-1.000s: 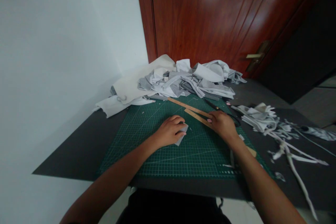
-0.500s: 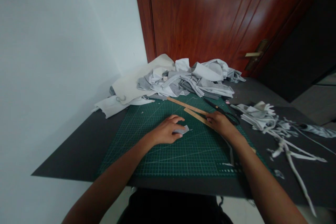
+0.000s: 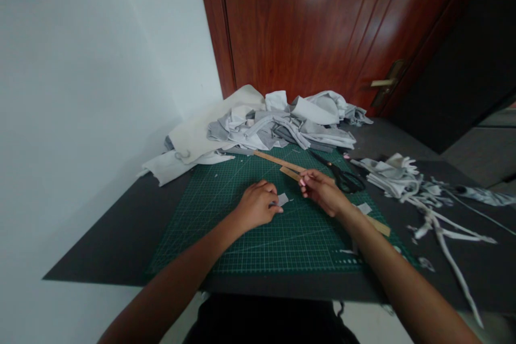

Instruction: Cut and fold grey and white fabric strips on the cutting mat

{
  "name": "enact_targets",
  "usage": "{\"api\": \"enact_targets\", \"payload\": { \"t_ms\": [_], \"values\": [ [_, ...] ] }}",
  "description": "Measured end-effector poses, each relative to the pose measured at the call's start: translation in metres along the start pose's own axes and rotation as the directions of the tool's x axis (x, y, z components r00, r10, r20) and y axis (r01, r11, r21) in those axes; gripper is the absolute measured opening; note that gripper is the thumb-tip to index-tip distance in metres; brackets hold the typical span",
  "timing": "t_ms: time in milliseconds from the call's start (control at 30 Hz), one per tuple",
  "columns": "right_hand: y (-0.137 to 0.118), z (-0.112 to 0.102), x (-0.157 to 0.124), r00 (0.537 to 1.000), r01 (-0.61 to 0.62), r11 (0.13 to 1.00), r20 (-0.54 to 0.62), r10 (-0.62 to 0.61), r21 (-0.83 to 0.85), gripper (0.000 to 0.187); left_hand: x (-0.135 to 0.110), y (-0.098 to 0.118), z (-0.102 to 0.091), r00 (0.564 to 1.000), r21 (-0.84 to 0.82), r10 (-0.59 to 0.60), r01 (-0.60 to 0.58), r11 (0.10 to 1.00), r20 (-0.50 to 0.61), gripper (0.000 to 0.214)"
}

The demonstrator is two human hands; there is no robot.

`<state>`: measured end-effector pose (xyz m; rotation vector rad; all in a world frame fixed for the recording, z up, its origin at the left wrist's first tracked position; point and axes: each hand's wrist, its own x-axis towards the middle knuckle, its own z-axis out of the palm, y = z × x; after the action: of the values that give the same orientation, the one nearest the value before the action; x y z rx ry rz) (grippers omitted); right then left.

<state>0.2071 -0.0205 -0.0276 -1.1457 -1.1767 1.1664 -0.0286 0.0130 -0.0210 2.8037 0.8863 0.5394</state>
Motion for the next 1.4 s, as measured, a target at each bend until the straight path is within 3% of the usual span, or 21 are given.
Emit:
{"api": "enact_targets", "payload": {
  "t_ms": [100,167,267,367,467,567,633,833,967,1133,1400],
  "values": [
    [-0.002,0.016,-0.01,0.966,-0.175,0.981,0.206,0.154,0.084,0.038,-0.001,0.005,0.0,1.0,0.078,0.016,-0.017,0.997,0.011,0.015],
    [-0.001,0.023,-0.013,0.948,-0.187,0.982,0.27,0.171,0.032,0.036,-0.002,0.011,0.0,0.998,0.159,0.048,-0.052,0.986,0.028,0.014],
    [0.004,0.027,-0.014,0.956,-0.07,0.991,0.277,0.101,-0.118,0.026,-0.004,0.023,0.001,0.994,0.27,0.08,-0.098,0.958,0.074,0.017],
    [0.007,0.027,-0.013,0.957,0.156,0.943,0.281,-0.071,-0.295,0.018,-0.006,0.033,0.004,0.99,0.34,0.052,-0.094,0.936,0.131,0.024],
    [0.007,0.024,-0.016,0.911,0.373,0.778,0.36,-0.203,-0.505,0.018,-0.007,0.037,0.005,0.986,0.318,0.037,-0.087,0.944,0.161,0.025],
    [0.005,0.021,-0.021,0.865,0.49,0.51,0.465,-0.186,-0.707,0.026,-0.007,0.032,0.001,0.99,0.231,0.022,-0.054,0.971,0.141,0.017],
    [0.004,0.019,-0.022,0.855,0.515,0.383,0.492,-0.165,-0.767,0.027,-0.007,0.025,-0.005,0.989,0.154,0.006,-0.029,0.988,0.146,0.011],
    [0.001,0.02,-0.018,0.832,0.555,0.234,0.533,-0.154,-0.799,0.025,-0.003,0.005,-0.013,0.99,-0.104,-0.01,0.025,0.994,0.141,0.005],
    [0.001,0.025,-0.016,0.779,0.625,0.107,0.61,-0.144,-0.773,0.027,0.001,0.003,-0.01,0.991,-0.118,-0.031,0.047,0.992,0.13,0.017],
    [0.005,0.03,-0.016,0.761,0.641,0.063,0.621,-0.189,-0.765,0.022,0.002,0.008,-0.003,0.992,-0.041,-0.108,0.11,0.993,0.068,0.025],
    [0.014,0.028,-0.015,0.777,0.62,0.154,0.576,-0.253,-0.769,0.022,-0.001,0.01,0.003,0.998,-0.007,-0.035,0.036,0.999,0.044,0.014]
  ]
}}
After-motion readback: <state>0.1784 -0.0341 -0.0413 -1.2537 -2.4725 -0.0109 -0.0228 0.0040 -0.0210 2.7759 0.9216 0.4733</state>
